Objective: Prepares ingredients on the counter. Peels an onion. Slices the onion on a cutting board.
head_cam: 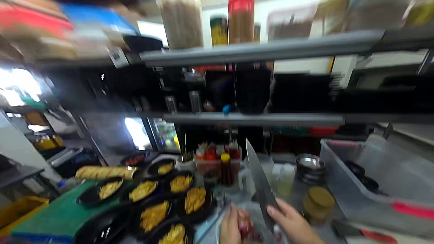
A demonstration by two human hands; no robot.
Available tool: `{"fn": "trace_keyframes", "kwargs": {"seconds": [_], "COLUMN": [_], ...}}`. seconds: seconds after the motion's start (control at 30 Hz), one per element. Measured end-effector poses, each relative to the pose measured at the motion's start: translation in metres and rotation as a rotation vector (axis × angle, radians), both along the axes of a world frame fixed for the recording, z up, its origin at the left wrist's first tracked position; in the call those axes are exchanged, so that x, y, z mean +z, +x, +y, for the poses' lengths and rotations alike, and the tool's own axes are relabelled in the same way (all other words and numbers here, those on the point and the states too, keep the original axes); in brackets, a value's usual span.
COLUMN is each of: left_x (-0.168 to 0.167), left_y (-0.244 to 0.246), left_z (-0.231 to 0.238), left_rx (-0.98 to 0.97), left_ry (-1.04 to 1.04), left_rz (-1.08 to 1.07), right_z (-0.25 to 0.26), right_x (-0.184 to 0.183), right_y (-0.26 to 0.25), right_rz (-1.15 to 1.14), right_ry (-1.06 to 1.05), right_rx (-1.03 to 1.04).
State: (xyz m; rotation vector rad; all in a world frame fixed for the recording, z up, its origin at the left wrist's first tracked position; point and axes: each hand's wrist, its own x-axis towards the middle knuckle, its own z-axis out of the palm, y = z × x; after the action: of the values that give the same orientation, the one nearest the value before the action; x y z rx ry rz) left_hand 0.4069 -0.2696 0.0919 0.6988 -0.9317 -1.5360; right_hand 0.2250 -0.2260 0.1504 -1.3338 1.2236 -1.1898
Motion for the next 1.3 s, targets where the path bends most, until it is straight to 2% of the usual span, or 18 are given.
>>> {"fn": "trace_keyframes", "kwargs": {"seconds": [0.07,0.17,0.33,0.53,0.83,0.97,1.1,1.3], "left_x": [0.003,0.005,0.014,0.017,0.019,0.021,0.033,0.042], "left_y": [-0.004,-0.007,-0.016,-0.022,-0.041,-0.052,-0.063,-0.073], "left_z": [-0.001,-0.002,0.006,0.004,0.029,0.035,0.039,0.038], "left_rx": [-0.027,-0.032,-0.019,0.086,0.292,0.379,0.490,0.569], "left_ry": [0.066,0.168,0.358,0.434,0.093,-0.059,-0.074,-0.126], "left_rz": [-0.001,-0.044,0.008,0.064,0.074,0.032,0.029,0.049], "right_z": [0.007,0.017,0.023,0.014,0.003,-0.002,-0.003,-0.013], "right_x": [-0.001,-0.004,-0.010,-0.019,-0.007,-0.007,-0.007,-0.012], "right_y": [0.001,-0.006,-0.011,-0.005,-0.001,-0.010,-0.016,-0.023], "right_rz": [-0.051,-0.001,0.184,0.379,0.667,0.756,0.751,0.587], "right_ry": [0.090,0.122,0.061,0.019,0.038,-0.035,-0.100,-0.092], "right_rx": [-0.015,-0.031,-0.055,-0.024,0.097,0.158,0.182,0.320]}}
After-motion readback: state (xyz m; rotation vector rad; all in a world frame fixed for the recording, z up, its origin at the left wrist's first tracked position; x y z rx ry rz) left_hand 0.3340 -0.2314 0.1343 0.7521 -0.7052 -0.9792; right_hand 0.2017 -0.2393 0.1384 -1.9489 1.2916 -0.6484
